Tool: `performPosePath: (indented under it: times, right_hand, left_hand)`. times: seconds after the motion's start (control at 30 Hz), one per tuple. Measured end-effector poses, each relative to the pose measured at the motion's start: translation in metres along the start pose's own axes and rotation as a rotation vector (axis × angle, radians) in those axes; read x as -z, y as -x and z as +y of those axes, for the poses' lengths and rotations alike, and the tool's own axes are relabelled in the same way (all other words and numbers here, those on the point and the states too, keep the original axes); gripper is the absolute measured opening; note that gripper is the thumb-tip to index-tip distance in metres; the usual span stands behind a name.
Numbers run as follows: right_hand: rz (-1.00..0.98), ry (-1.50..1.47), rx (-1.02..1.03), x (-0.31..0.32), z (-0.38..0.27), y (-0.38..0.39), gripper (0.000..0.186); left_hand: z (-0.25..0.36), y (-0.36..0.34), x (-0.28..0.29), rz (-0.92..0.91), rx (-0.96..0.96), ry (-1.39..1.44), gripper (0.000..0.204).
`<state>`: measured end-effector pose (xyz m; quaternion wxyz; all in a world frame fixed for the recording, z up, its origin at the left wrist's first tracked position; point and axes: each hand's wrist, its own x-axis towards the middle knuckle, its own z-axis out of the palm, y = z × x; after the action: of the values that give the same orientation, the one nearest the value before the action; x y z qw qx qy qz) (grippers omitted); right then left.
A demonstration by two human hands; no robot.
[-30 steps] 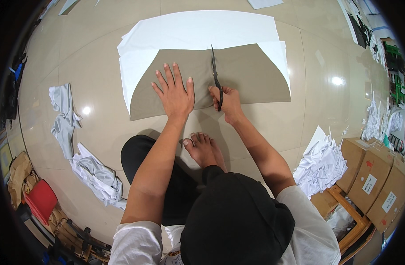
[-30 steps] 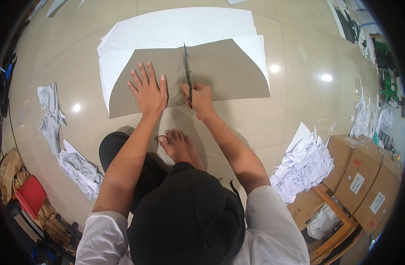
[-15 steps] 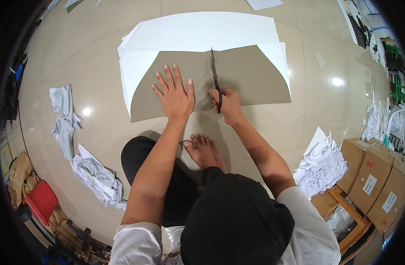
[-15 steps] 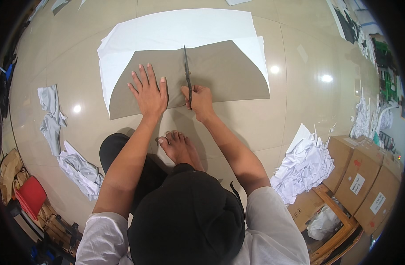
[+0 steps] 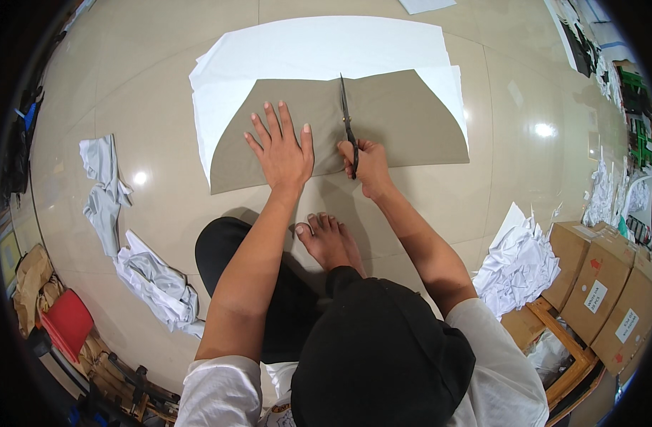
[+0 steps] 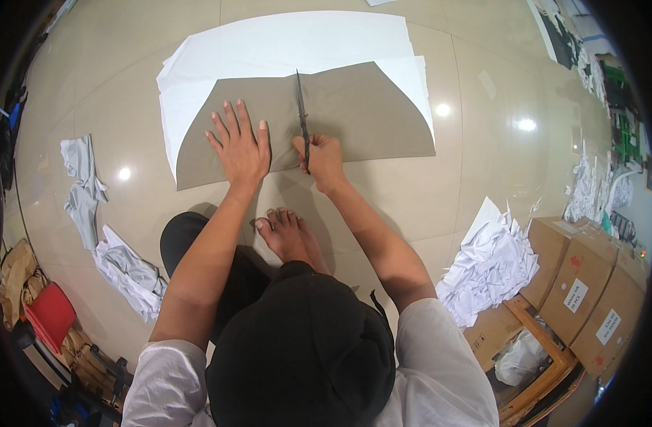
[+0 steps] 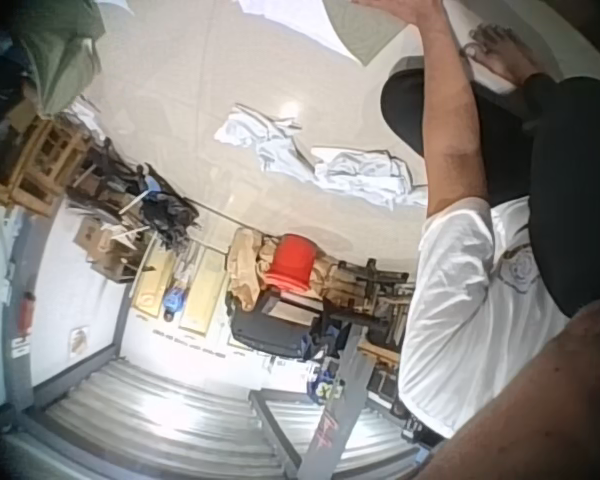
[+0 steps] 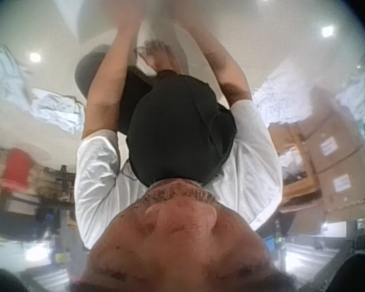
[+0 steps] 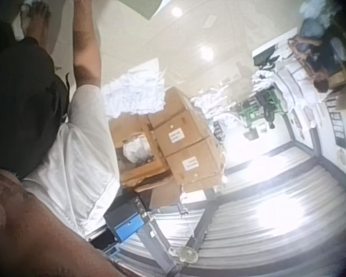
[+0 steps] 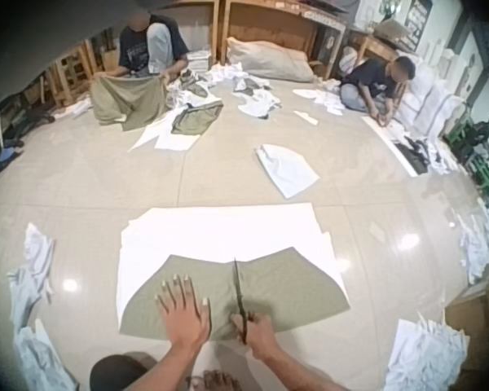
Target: The person sits on the floor and uses scissors to cut a white fabric piece following a brown paper template. They align the fabric over the template, cut along the edges, and remove the excess fabric.
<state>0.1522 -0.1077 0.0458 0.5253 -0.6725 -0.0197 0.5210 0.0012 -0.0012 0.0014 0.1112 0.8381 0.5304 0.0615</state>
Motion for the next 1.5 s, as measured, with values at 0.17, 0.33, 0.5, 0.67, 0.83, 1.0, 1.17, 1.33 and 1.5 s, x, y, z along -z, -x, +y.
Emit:
performPosePath:
  times: [0.17,0.33,0.5,0.67,0.83,1.0,1.17,1.33,1.5]
  right_hand:
    - [-0.005,-0.003,-0.014,0.0,0.001,0.0,0.026]
    - [-0.026,0.016,-0.021,0.002,0.003,-0.002,0.025]
    - [-0.018,0.016,-0.014,0.003,0.004,-0.003,0.026]
    - [-0.018,0.031,-0.028,0.003,-0.004,-0.005,0.032]
    - [-0.016,0.041,0.017,0.001,-0.016,-0.016,0.038]
    - [-0.003,0.043,0.016,-0.003,-0.022,-0.022,0.037]
    - [-0.005,0.05,0.024,-0.002,-0.017,-0.025,0.036]
    - [-0.009,0.069,0.039,0.001,-0.011,-0.03,0.036]
    - [-0.056,0.056,-0.013,-0.006,-0.037,-0.032,0.039]
  left_hand:
    - [0.0,0.0,-0.001,0.012,-0.004,0.003,0.077]
    - [0.0,0.0,-0.001,0.039,-0.017,0.009,0.077]
    - [0.0,0.0,-0.002,0.041,-0.019,0.005,0.076]
    - [-0.001,0.0,-0.002,0.041,-0.02,0.002,0.076]
    - [0.002,-0.002,-0.002,-0.01,0.007,-0.022,0.078]
    - [0.0,-0.001,-0.002,-0.013,0.009,-0.029,0.078]
    - [0.0,-0.001,-0.002,-0.009,0.008,-0.027,0.078]
    - [0.001,-0.001,-0.002,0.006,-0.002,-0.008,0.078]
    - [-0.001,0.0,-0.001,0.006,0.005,-0.009,0.077]
